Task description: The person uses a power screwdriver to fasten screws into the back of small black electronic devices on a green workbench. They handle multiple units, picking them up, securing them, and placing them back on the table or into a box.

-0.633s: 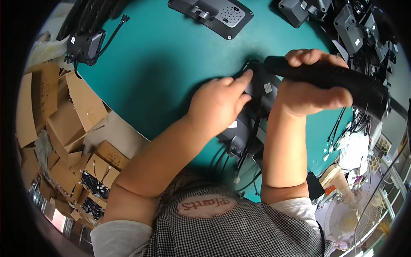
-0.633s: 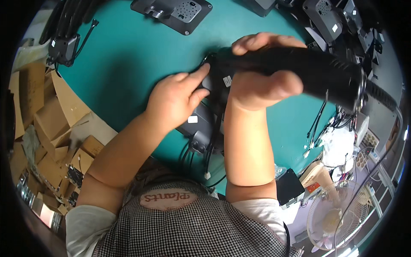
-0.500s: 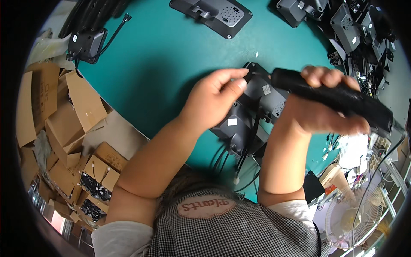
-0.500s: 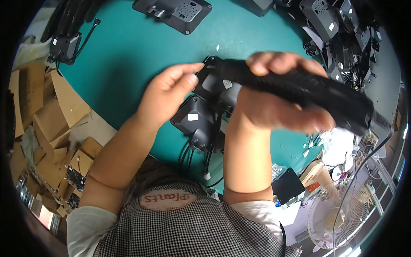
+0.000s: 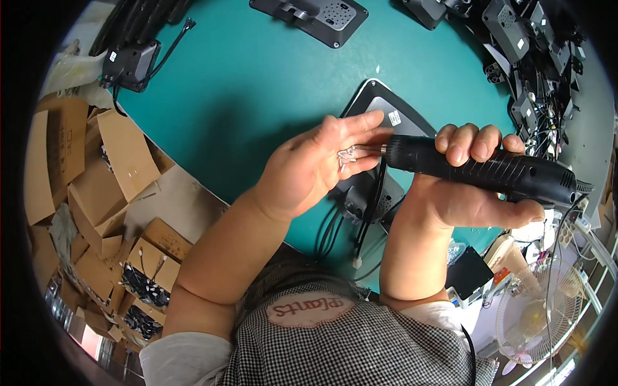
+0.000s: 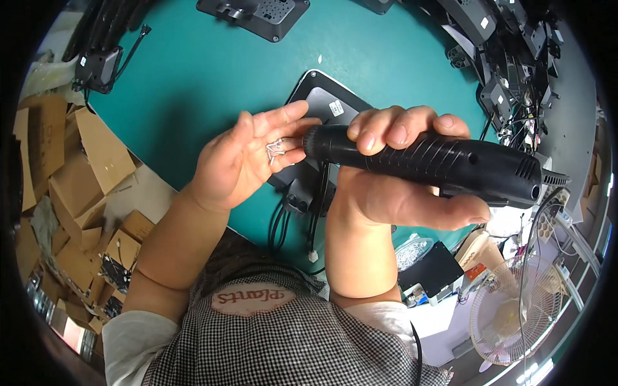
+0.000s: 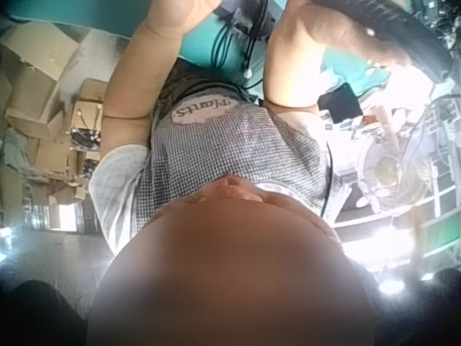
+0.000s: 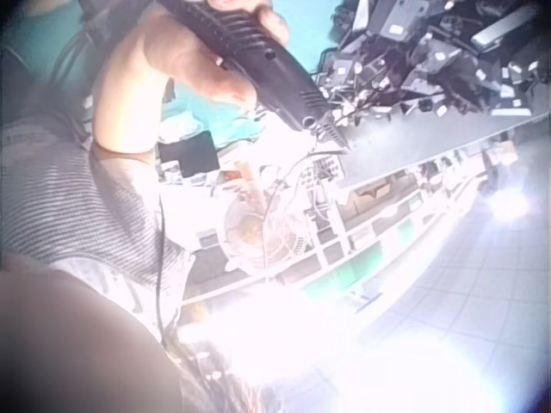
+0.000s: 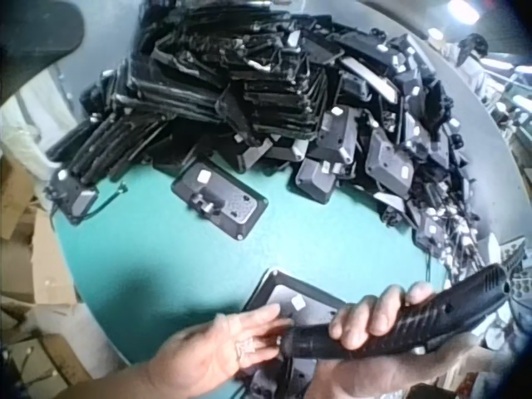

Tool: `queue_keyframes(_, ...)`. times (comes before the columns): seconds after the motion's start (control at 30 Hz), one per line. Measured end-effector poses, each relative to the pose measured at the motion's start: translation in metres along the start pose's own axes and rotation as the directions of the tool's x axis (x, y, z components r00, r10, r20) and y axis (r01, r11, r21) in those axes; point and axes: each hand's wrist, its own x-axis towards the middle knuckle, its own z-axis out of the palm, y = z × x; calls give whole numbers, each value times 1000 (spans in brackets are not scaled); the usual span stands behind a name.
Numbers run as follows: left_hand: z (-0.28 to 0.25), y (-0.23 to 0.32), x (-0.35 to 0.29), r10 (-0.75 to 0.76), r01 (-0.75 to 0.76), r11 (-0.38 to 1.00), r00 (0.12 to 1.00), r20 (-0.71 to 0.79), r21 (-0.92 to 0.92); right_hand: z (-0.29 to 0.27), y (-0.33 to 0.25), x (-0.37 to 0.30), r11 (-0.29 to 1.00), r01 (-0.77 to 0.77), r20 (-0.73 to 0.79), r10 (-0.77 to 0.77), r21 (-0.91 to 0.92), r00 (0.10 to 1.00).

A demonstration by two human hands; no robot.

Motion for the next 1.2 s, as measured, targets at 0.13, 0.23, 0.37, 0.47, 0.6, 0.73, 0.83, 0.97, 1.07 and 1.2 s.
queue_keyframes(0.13,-11,-7,-4,-84,98,985,991,-106,141,-1,-6,1,1000,-8,-30,8,7,1000)
queue_keyframes(0.23,-11,-6,-4,-170,196,972,966,-195,126,-2,-10,0,1000,-4,-42,3,-22,999)
queue_keyframes(0.37,-10,-11,-3,-106,152,969,967,-230,193,-1,-15,-1,1000,-2,-90,-1,-28,996)
queue_keyframes(0.47,-3,-11,-2,-90,133,982,956,-280,137,-5,-15,-3,1000,-1,-86,0,-13,996)
queue_keyframes(0.6,-3,-8,-1,-98,144,984,929,-357,106,-8,-24,-1,999,-5,-19,5,-33,1000)
queue_keyframes(0.73,-36,4,0,-33,9,995,964,-263,-95,-11,-28,1,1000,19,-4,-19,-20,1000)
queue_keyframes(0.83,-21,6,1,-138,142,990,925,-354,-17,-7,-21,-2,1000,7,-23,-7,10,1000)
queue_keyframes(0.97,-5,-1,0,-126,118,992,974,-190,-52,3,-10,-7,1000,9,-17,-9,15,1000)
queue_keyframes(1.07,0,-2,-5,-125,120,991,987,-100,-60,4,-4,-8,999,10,-24,-9,35,1000)
queue_keyframes(1.2,6,0,-5,-102,101,995,991,-88,-22,-1,3,-12,999,-1,-11,1,39,1000)
